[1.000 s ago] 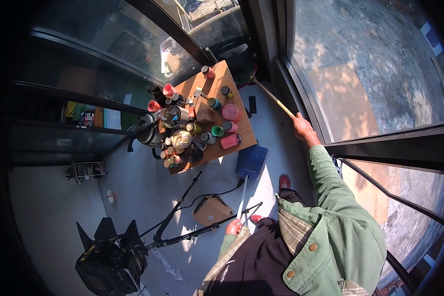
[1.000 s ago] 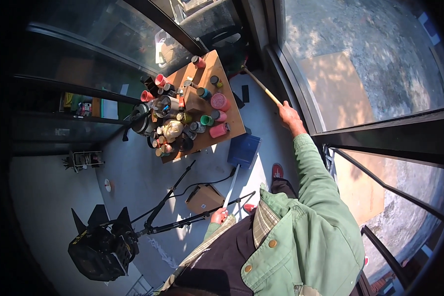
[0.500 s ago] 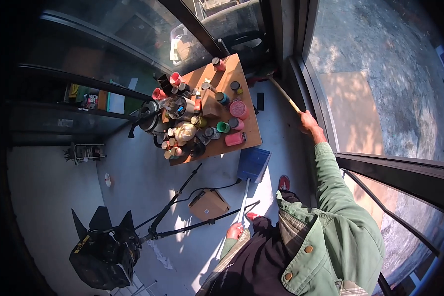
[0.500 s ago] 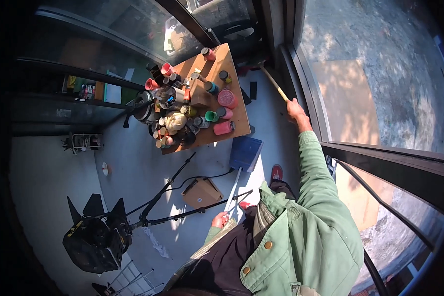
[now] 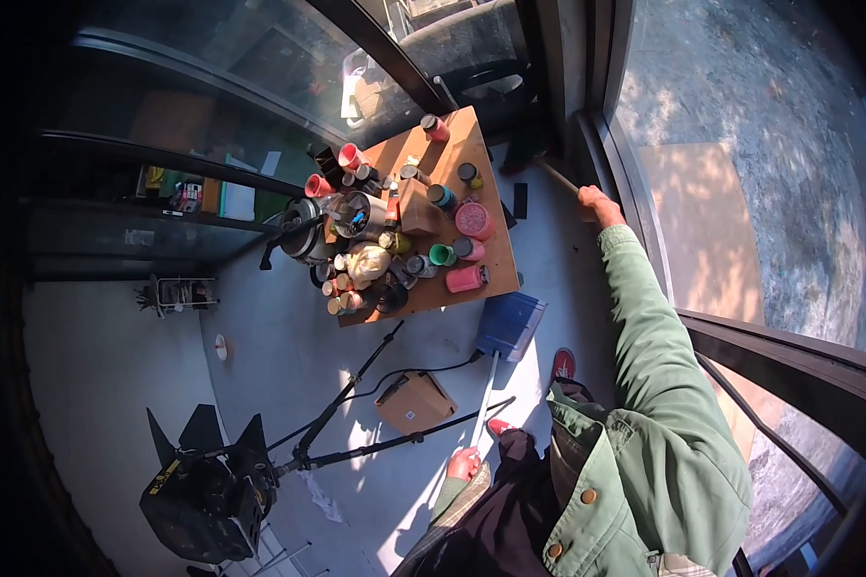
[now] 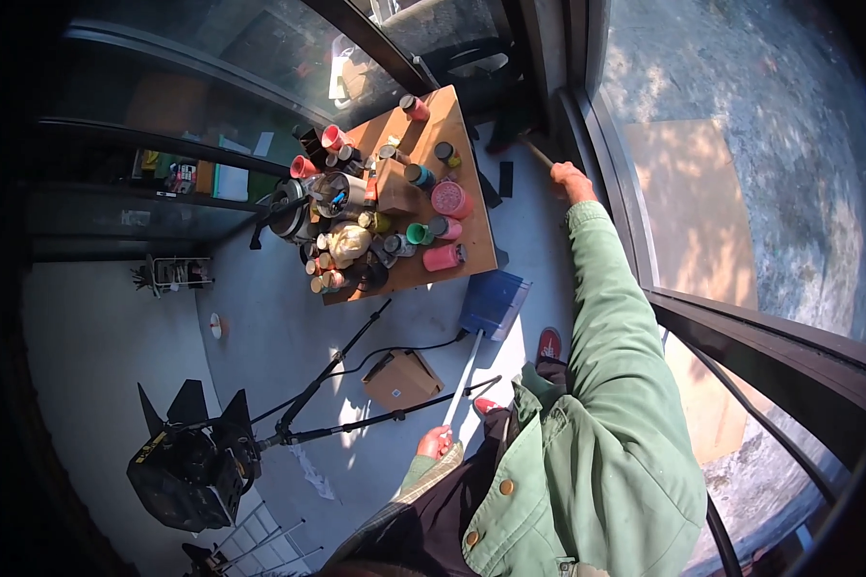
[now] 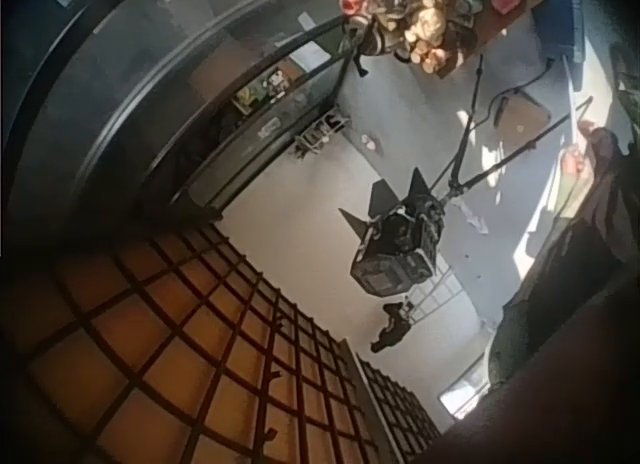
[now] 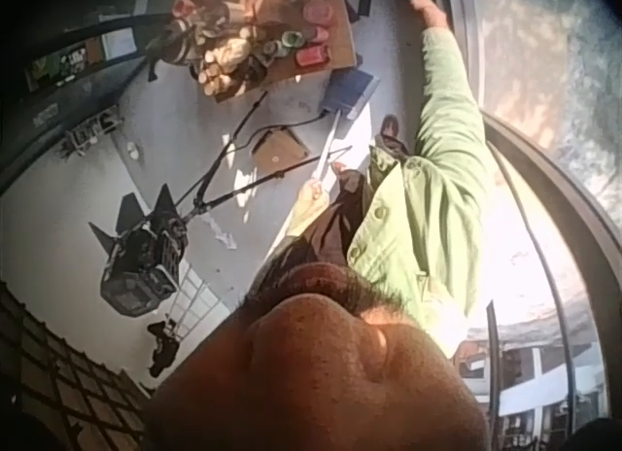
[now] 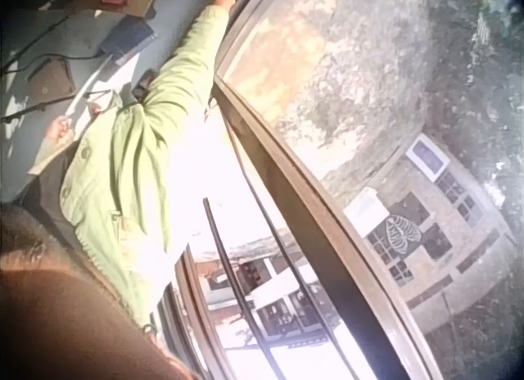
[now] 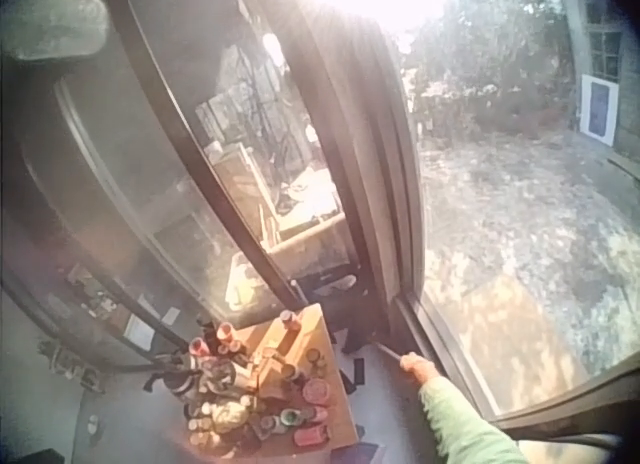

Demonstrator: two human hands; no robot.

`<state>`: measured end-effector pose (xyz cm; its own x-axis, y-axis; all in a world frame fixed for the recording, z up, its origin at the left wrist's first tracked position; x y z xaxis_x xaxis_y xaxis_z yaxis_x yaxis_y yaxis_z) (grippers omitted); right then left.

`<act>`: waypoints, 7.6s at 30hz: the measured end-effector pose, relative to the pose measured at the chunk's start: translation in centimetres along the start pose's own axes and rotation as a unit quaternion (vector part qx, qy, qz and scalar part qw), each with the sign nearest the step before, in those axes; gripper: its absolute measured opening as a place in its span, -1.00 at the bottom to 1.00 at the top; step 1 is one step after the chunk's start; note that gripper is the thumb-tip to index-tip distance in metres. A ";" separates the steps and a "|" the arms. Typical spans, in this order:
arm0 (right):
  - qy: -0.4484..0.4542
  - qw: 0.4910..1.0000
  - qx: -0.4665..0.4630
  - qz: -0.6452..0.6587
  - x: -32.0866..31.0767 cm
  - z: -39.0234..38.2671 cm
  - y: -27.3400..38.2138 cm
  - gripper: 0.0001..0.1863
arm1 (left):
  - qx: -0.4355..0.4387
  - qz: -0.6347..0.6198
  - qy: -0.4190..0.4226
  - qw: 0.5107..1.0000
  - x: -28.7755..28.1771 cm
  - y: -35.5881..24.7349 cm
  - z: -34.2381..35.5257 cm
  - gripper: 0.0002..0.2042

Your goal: Sweeping the floor using a broom and dustpan to collect debris.

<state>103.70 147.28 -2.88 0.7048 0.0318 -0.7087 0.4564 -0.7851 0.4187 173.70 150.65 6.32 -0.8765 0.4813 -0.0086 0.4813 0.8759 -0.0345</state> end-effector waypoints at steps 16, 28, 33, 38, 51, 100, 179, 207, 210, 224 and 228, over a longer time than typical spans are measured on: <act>-0.086 0.995 -0.045 0.028 2.5 -7.8 -3.4 -0.56 | 0.003 0.008 0.037 0.999 0.5 -1.2 1.0 -0.76; -0.120 0.980 -0.059 0.146 7.7 -20.3 -3.1 -0.52 | 0.031 0.018 0.040 0.999 0.3 -1.0 0.1 -0.77; -0.150 0.977 -0.021 0.147 7.6 -25.1 -5.3 -0.47 | 0.007 -0.028 0.048 0.998 0.4 -1.5 1.0 -0.84; -0.070 0.994 0.006 0.088 8.7 -17.6 -6.5 -0.48 | 0.036 -0.001 0.049 0.998 1.1 -2.3 0.9 -0.83; -0.006 0.997 0.027 0.078 19.3 -32.6 -7.0 -0.67 | 0.025 -0.007 0.079 0.997 -3.0 -0.4 1.4 -0.83; -0.369 0.916 -0.150 0.052 9.0 -49.5 0.2 -0.43 | 0.152 0.096 0.033 0.983 -9.9 5.3 4.4 -0.73; -0.076 0.989 0.064 0.112 30.5 -42.5 -9.2 -0.57 | 0.057 -0.046 0.021 0.997 -11.0 6.6 2.8 -0.78; -0.083 0.995 -0.054 -0.023 37.7 -53.1 -14.0 -0.65 | 0.039 0.039 0.018 0.998 -14.8 4.2 5.9 -0.77; -0.172 0.982 -0.002 0.083 37.8 -58.0 -11.1 -0.66 | 0.051 0.047 0.026 0.997 -15.9 4.6 5.9 -0.78; -0.143 0.987 0.049 0.054 30.8 -39.0 -3.7 -0.60 | 0.039 0.126 0.007 0.991 -15.5 9.1 4.8 -0.73; -0.069 0.992 0.101 0.029 31.5 -32.3 -6.6 -0.59 | 0.041 0.128 0.023 0.991 -13.9 9.8 1.9 -0.74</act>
<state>140.45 173.46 -9.63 0.6396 -0.0912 -0.7633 0.2890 -0.8916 0.3487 190.57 152.47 4.17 -0.7238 0.6898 0.0180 0.6836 0.7204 -0.1172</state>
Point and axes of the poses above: each hand's wrist, its own z-axis towards the middle knuckle, its own x-axis out of the palm, y = z × x, the point moved 3 cm from there along z, towards the middle knuckle, and after that the axes turned 7 degrees about -x, right-handed, at the moved point
